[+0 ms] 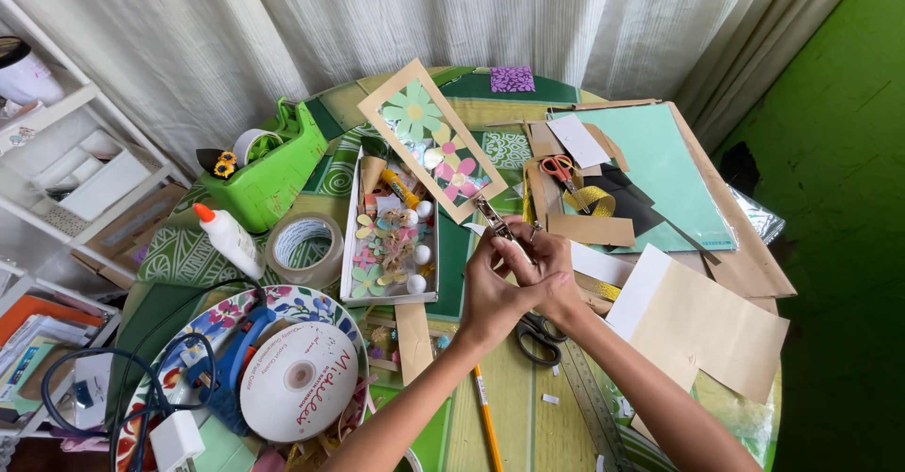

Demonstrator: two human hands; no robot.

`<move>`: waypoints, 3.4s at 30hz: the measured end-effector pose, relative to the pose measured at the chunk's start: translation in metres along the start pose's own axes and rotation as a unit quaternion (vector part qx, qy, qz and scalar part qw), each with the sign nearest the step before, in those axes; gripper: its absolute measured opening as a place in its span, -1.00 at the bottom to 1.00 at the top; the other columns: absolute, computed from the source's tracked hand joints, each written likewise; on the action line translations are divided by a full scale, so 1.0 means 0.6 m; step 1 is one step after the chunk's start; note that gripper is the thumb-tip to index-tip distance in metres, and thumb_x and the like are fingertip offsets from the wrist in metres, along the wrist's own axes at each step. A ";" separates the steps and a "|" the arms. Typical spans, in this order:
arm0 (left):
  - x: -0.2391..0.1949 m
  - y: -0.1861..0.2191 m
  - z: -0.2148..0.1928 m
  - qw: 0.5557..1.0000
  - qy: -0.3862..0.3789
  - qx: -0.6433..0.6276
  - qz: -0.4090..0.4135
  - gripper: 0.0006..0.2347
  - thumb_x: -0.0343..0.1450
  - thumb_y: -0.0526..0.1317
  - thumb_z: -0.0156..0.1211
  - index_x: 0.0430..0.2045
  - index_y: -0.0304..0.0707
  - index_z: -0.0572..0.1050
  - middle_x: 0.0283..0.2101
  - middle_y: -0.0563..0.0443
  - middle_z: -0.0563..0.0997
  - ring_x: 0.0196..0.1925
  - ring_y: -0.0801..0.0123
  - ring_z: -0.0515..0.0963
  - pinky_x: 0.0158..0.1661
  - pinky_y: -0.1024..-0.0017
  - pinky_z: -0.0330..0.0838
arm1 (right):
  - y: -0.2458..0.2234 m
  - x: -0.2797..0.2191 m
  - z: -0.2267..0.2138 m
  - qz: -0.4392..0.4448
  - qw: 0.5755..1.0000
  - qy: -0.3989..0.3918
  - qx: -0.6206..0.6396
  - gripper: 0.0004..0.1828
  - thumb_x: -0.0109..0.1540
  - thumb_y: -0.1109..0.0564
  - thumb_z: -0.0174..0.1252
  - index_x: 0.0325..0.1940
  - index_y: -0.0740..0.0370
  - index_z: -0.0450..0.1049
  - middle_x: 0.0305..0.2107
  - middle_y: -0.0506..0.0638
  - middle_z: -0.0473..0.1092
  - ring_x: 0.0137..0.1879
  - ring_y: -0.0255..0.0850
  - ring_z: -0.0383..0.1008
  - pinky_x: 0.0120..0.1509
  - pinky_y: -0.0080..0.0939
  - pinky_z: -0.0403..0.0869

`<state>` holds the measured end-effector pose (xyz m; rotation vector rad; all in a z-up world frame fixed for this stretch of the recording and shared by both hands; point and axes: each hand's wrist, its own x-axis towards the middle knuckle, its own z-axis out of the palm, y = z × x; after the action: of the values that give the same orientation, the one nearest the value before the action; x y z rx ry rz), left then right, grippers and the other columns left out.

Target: The person finishes a handmade bookmark by punching a hole and adding a ribbon, then displays a collection of completed bookmarks.

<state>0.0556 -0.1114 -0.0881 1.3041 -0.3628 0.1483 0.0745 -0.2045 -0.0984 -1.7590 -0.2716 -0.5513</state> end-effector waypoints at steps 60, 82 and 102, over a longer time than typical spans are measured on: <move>-0.098 0.109 -0.169 0.985 0.015 0.084 -0.147 -0.88 0.26 -0.35 0.23 -0.39 -0.30 0.57 -0.42 0.05 0.57 -0.42 0.50 0.47 -0.42 0.65 0.44 | -0.052 -0.119 -0.086 0.353 0.909 -0.109 0.195 -0.89 0.06 0.43 0.15 -0.32 0.54 0.47 -0.37 0.25 0.51 -0.41 -0.05 0.52 -0.36 -0.27 0.53; -0.122 0.036 -0.100 0.984 -0.027 -0.132 -0.118 -0.85 0.34 -0.36 0.14 -0.26 -0.41 0.54 -0.29 -0.13 0.64 -0.34 0.41 0.59 -0.31 0.53 0.52 | -0.080 -0.150 -0.054 0.320 0.916 -0.193 0.144 -0.53 0.09 0.03 0.12 0.05 0.24 0.38 -0.22 0.06 0.45 -0.09 -0.16 0.47 0.05 -0.19 0.50; -0.117 0.103 -0.237 0.793 0.018 0.588 -0.156 -0.83 0.30 -0.26 0.17 -0.26 -0.08 0.49 -0.32 0.17 0.63 -0.39 0.52 0.58 -0.37 0.57 0.45 | -0.080 -0.128 -0.053 0.350 0.926 -0.141 0.014 -0.72 0.07 0.18 0.24 -0.14 0.27 0.55 -0.54 0.07 0.49 -0.31 -0.17 0.59 -0.31 -0.27 0.48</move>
<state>-0.0035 0.0480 -0.0866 2.5809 0.0402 0.1153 -0.0208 -0.2141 -0.0905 -1.7587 0.1590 0.2242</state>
